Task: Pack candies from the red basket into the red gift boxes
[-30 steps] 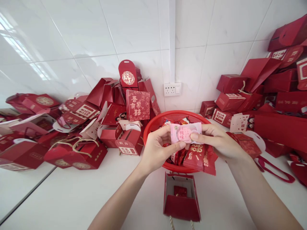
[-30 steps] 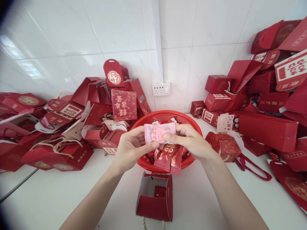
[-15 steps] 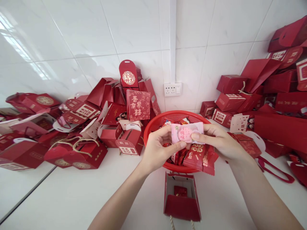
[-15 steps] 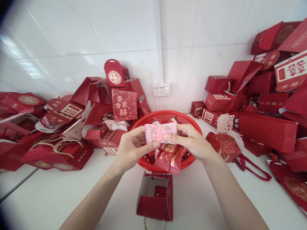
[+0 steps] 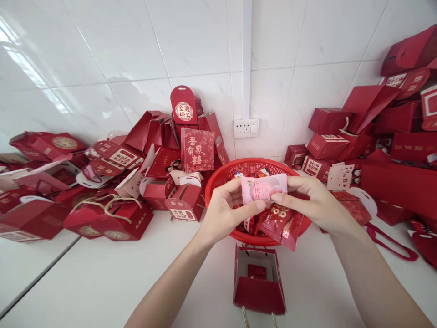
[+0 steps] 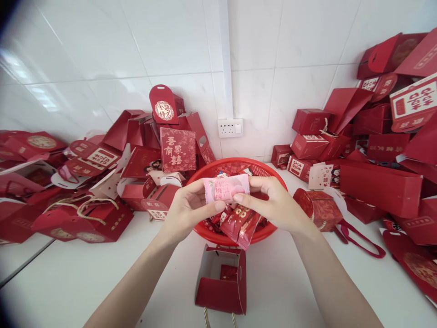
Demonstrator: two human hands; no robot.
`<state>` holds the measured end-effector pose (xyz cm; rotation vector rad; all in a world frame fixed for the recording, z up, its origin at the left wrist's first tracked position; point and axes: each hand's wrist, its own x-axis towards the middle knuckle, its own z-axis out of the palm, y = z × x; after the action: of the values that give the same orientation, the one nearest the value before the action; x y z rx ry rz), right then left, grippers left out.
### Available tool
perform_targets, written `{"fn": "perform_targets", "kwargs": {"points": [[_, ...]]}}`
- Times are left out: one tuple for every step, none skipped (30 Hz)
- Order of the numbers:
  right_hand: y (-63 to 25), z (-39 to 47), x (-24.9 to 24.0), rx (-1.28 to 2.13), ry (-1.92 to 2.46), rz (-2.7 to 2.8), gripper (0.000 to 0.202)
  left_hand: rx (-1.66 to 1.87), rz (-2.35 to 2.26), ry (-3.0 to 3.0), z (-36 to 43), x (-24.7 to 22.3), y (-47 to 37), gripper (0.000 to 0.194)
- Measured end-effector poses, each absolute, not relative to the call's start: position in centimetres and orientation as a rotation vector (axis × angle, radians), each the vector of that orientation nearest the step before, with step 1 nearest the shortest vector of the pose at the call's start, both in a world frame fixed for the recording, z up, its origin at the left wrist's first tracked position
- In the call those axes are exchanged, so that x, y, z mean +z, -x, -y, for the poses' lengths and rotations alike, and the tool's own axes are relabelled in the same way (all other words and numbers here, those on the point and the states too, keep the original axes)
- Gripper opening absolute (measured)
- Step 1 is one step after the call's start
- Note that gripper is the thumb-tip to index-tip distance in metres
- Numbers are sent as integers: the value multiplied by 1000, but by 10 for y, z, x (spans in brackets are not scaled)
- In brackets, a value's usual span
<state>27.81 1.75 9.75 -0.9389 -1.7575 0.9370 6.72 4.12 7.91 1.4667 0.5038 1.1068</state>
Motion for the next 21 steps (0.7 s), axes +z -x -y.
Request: {"fn": "perform_targets", "kwargs": {"points": [[-277, -17, 98, 935, 934, 1764, 20, 1109, -501, -1454, -41, 80, -68, 33], [-276, -17, 99, 933, 927, 1769, 18, 1110, -499, -1442, -40, 80, -68, 30], [-276, -17, 99, 931, 920, 1772, 18, 1111, -497, -1431, -39, 81, -69, 28], [-275, -16, 100, 929, 917, 1776, 18, 1111, -499, -1423, -39, 81, -69, 28], [-275, -16, 101, 927, 916, 1778, 18, 1112, -505, -1419, -39, 82, -70, 27], [-275, -16, 102, 925, 917, 1782, 20, 1114, -513, -1418, -38, 82, -70, 27], [-274, -16, 102, 922, 920, 1787, 21, 1119, -524, -1419, -38, 82, -70, 28], [-274, -15, 102, 917, 924, 1794, 22, 1125, -536, -1424, -39, 82, -70, 27], [-274, -15, 102, 909, 929, 1798, 22, 1130, -548, -1431, -39, 82, -70, 27], [-273, -15, 102, 902, 934, 1800, 22, 1133, -556, -1441, -39, 81, -69, 27], [-272, -15, 102, 895, 939, 1799, 22, 1134, -563, -1449, -39, 81, -69, 26], [-272, -15, 101, 890, 944, 1795, 22, 1132, -568, -1454, -39, 81, -68, 26], [-271, -15, 100, 888, 949, 1788, 23, 1126, -571, -1458, -39, 80, -68, 25], [-270, -15, 99, 893, 954, 1781, 25, 1120, -574, -1460, -39, 80, -68, 25], [-270, -15, 99, 901, 957, 1774, 26, 1113, -576, -1460, -39, 80, -68, 25], [-269, -15, 98, 908, 958, 1771, 27, 1106, -576, -1460, -39, 80, -68, 25], [-269, -16, 98, 915, 956, 1769, 27, 1099, -573, -1461, -39, 80, -68, 25], [-268, -16, 98, 920, 951, 1769, 27, 1092, -569, -1461, -39, 80, -68, 25], [-268, -16, 98, 923, 943, 1769, 26, 1088, -565, -1460, -38, 80, -68, 26], [-268, -16, 98, 926, 933, 1768, 26, 1087, -560, -1458, -38, 80, -69, 26], [-268, -16, 98, 930, 925, 1767, 25, 1087, -555, -1457, -38, 80, -69, 25]]}}
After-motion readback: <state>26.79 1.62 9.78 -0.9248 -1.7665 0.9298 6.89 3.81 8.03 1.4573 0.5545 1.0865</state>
